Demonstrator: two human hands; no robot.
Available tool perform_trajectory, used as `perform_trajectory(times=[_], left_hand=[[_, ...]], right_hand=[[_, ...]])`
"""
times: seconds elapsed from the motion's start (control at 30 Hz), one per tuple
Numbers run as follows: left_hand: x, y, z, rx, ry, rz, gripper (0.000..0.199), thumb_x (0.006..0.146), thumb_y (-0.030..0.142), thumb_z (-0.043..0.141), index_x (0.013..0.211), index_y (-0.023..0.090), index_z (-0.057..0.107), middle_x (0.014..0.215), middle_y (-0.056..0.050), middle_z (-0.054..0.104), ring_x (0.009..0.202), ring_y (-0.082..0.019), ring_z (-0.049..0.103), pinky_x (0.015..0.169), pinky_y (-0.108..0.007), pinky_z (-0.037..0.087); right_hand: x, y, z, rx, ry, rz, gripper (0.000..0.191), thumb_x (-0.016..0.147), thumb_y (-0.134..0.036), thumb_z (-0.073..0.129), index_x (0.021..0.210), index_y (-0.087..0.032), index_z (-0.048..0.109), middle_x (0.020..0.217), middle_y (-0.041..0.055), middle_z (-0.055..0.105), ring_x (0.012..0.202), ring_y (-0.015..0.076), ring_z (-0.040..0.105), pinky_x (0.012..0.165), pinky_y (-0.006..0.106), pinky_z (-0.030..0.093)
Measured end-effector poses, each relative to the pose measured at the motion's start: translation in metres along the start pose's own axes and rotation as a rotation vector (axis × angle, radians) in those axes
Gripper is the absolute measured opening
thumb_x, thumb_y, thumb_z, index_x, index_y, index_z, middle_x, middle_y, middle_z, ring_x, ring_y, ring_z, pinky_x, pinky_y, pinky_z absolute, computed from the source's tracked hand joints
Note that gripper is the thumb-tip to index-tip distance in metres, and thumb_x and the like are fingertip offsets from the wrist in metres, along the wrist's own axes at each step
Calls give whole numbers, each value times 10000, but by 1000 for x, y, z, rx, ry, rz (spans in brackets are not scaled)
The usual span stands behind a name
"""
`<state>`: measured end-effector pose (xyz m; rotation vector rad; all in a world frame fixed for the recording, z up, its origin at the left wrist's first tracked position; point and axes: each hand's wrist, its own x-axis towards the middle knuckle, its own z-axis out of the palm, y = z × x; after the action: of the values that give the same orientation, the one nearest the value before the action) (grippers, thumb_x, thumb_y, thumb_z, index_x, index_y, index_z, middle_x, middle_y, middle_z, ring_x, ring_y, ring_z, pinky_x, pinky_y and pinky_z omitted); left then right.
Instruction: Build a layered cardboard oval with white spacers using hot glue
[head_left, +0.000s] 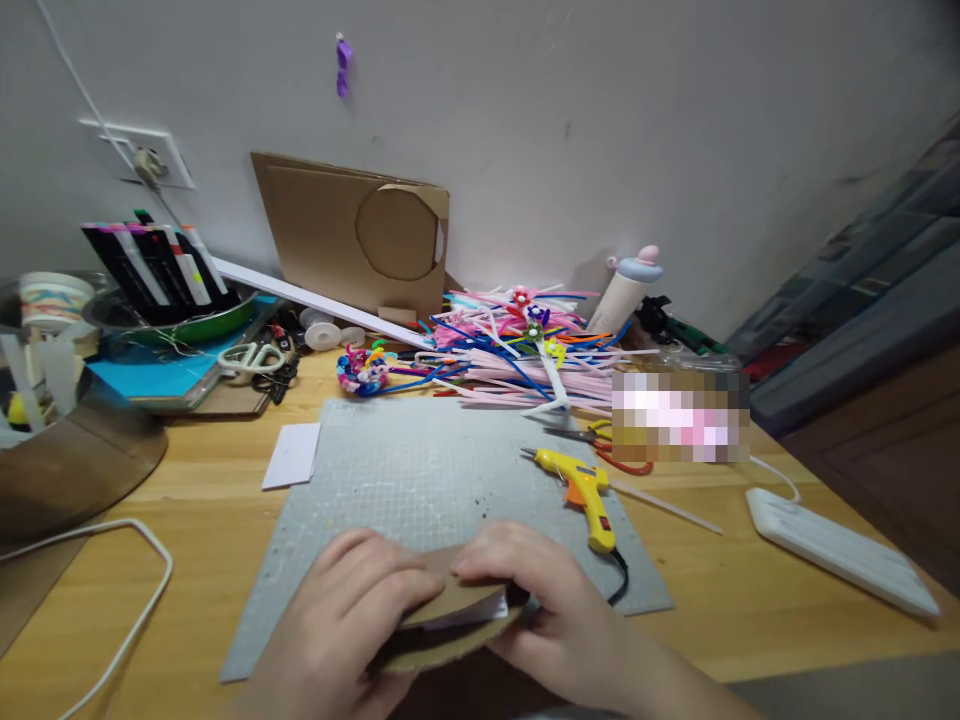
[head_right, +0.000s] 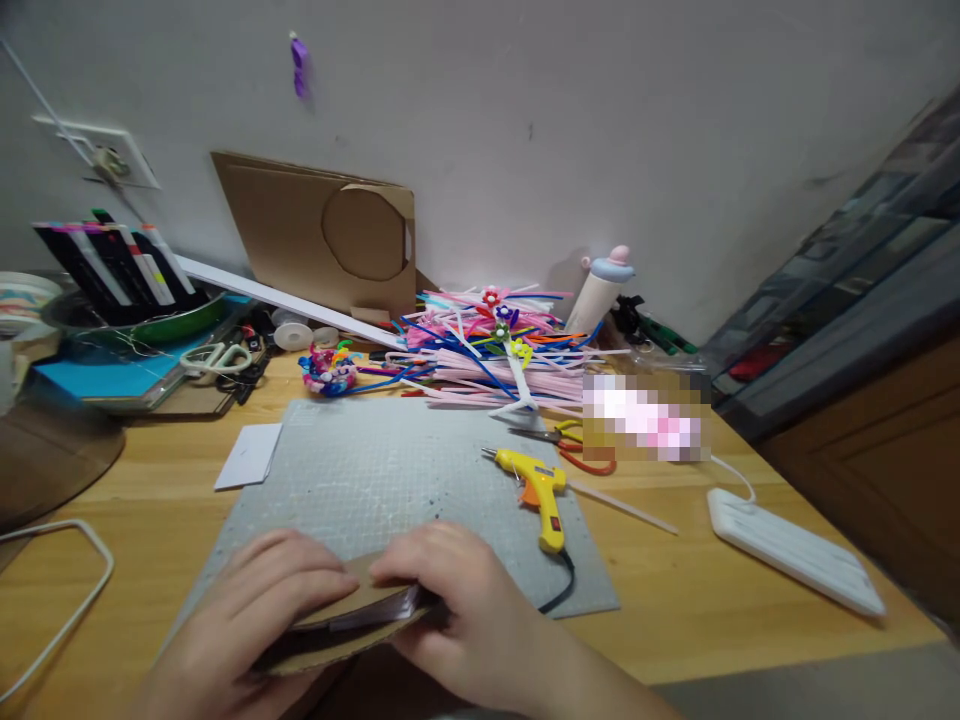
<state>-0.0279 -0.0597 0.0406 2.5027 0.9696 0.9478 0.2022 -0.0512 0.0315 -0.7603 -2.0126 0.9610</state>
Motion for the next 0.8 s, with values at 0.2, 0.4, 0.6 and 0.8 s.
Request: perform_trajectory(times=[0.2, 0.4, 0.6, 0.8], left_hand=[[-6, 3, 6, -39, 22, -49, 315, 738, 123, 643, 1020, 248, 574, 924, -31, 689, 830, -172, 659, 716, -246, 527], [-1, 5, 5, -106, 73, -99, 282, 751, 104, 623, 989, 253, 597, 857, -4, 691, 767, -150, 654, 681, -233, 512], [10, -6, 18, -536, 326, -572, 197, 710, 338, 750, 851, 235, 660, 777, 6, 687, 698, -163, 641, 584, -231, 503], [12, -19, 46, -796, 423, -814, 589, 667, 446, 766, 1164, 189, 582, 1032, -63, 712, 920, -227, 664, 787, -316, 536]], right_hand=[[-7, 12, 1, 53, 4, -23, 241, 842, -171, 641, 1061, -262, 602, 1018, 48, 703, 932, 185, 643, 834, 325, 479], [-8, 16, 5, 74, 66, -2, 221, 845, -205, 647, 1060, -250, 625, 969, 56, 708, 882, 190, 650, 790, 318, 492], [1, 23, 14, 409, 380, 285, 408, 771, -414, 742, 1095, -263, 545, 1056, 48, 644, 942, 209, 623, 771, 293, 507], [4, 31, 22, 541, 500, 332, 494, 703, -484, 782, 1090, -238, 596, 1002, 43, 676, 908, 219, 617, 789, 309, 510]])
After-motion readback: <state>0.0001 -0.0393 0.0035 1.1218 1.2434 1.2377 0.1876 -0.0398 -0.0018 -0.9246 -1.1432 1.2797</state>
